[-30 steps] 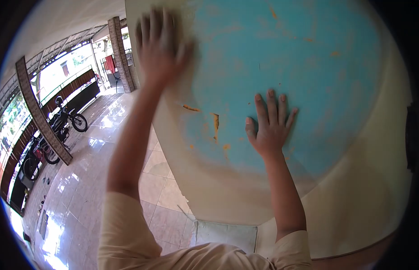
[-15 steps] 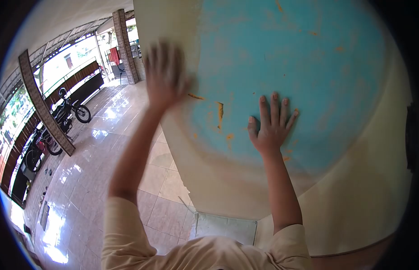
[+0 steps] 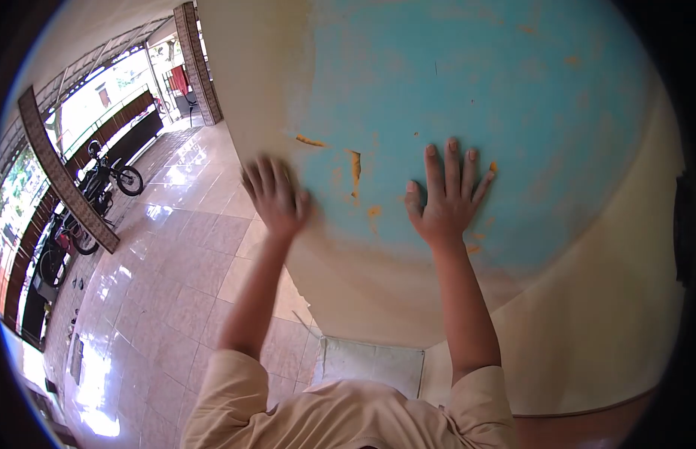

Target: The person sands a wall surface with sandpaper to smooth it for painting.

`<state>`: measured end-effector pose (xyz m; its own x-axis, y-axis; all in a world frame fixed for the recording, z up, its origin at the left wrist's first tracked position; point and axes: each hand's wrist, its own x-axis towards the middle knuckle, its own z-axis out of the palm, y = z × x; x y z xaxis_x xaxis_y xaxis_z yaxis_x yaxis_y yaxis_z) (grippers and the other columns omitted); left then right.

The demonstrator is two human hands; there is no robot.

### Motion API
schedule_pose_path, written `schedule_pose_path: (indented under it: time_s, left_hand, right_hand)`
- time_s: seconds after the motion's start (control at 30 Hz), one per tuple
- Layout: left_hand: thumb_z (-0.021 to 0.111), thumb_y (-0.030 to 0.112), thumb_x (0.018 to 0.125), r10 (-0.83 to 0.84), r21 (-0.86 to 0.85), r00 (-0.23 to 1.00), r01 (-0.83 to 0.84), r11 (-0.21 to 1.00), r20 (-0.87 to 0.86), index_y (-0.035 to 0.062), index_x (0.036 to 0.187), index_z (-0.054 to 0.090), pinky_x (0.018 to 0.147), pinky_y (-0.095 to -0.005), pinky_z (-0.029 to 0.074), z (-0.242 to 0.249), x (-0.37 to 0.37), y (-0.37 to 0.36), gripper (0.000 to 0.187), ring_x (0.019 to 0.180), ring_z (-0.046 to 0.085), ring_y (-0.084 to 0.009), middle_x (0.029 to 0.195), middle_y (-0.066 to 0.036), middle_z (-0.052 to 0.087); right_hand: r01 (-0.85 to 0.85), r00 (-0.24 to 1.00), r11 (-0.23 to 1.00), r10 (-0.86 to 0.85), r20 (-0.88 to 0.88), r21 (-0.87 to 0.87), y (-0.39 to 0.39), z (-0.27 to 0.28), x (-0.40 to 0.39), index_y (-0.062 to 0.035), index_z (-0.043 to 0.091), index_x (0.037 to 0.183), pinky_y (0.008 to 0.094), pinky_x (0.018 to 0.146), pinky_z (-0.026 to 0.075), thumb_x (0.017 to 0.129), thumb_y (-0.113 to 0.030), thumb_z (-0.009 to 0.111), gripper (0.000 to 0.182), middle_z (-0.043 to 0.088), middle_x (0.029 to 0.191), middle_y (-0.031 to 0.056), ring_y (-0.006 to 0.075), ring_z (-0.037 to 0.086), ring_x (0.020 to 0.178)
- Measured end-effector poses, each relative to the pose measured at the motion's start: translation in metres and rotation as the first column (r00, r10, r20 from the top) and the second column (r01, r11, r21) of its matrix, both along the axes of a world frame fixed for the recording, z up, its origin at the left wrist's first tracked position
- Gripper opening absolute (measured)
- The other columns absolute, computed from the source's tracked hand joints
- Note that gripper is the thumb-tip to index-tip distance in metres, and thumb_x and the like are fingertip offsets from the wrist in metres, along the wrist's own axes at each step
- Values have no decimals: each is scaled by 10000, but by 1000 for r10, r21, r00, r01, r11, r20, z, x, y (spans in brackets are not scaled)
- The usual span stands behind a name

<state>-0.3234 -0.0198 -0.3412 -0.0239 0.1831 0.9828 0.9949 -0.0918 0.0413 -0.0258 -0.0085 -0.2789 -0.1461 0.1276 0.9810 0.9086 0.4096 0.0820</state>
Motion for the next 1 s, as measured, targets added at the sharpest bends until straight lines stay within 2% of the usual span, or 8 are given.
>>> schedule_pose_path:
  time_s: [0.13, 0.2, 0.3, 0.43, 0.53, 0.63, 0.8, 1.0]
  left_hand:
    - [442, 475, 961, -72, -128, 995, 80, 988, 69, -80, 1404, 411, 1131, -713, 99, -154, 27, -14, 711, 1441, 117, -572, 1537, -364, 230]
    - [377, 467, 991, -63, -114, 998, 64, 991, 15, -54, 1525, 215, 1147, -688, 58, -142, 30, -17, 764, 1457, 89, -558, 1579, -350, 130]
    - [412, 494, 968, -100, -83, 995, 99, 992, -2, -85, 1432, 388, 1135, -699, 85, -84, 14, -12, 742, 1438, 141, -572, 1545, -357, 226]
    - [373, 496, 969, -74, 0, 997, 74, 997, 26, -71, 1465, 357, 1160, -641, 88, 58, 5, -10, 754, 1459, 152, -524, 1560, -319, 247]
    - [381, 468, 963, -30, 81, 999, 27, 996, 32, -71, 1472, 347, 1166, -631, 80, 94, 12, -6, 742, 1467, 146, -510, 1570, -302, 244]
    - [400, 460, 949, -18, -15, 999, 19, 1000, 47, -72, 1461, 366, 1164, -638, 90, 38, 21, -8, 739, 1460, 176, -511, 1556, -299, 281]
    - [382, 514, 976, -126, -132, 990, 132, 982, 58, -83, 1448, 357, 1117, -725, 83, -172, 63, -11, 761, 1430, 140, -586, 1518, -351, 292]
    - [379, 497, 982, -143, -69, 990, 143, 987, 11, -78, 1460, 355, 1145, -676, 63, -46, 32, -9, 748, 1460, 109, -543, 1562, -330, 221]
  right_hand:
    - [4, 1000, 1000, -4, -12, -10, -2, -2, -2, -262, 517, 1444, 630, 1178, 90, 893, -408, 541, 570, 434, 1538, 25, 321, 342, 1445]
    - [6, 1000, 1000, -6, -1, 1, 1, -1, 0, -262, 516, 1445, 631, 1178, 91, 893, -406, 540, 570, 432, 1539, 26, 322, 339, 1446]
    - [-2, 1000, 1000, 2, 15, 15, 2, -11, 0, -260, 516, 1445, 630, 1179, 91, 901, -400, 532, 562, 422, 1547, 32, 320, 332, 1451]
    - [10, 1000, 1000, -10, 6, 11, 2, -47, 2, -256, 517, 1443, 637, 1177, 86, 917, -397, 515, 545, 411, 1553, 49, 337, 318, 1455]
    - [7, 1000, 1000, -7, 12, 9, 3, -85, 5, -260, 514, 1445, 651, 1172, 76, 928, -400, 503, 536, 400, 1558, 55, 346, 296, 1464]
    - [7, 1000, 1000, -7, 25, 1, 2, -126, 8, -270, 508, 1448, 661, 1169, 62, 939, -404, 491, 527, 388, 1566, 56, 346, 269, 1476]
    - [3, 999, 1000, -2, 34, -5, 0, -166, 11, -290, 479, 1466, 655, 1175, 33, 956, -418, 465, 526, 359, 1583, 46, 333, 230, 1494]
    - [42, 993, 998, -45, 105, 36, 1, -169, 15, -244, 435, 1498, 656, 1170, 31, 999, -436, 401, 535, 334, 1588, 100, 369, 183, 1503]
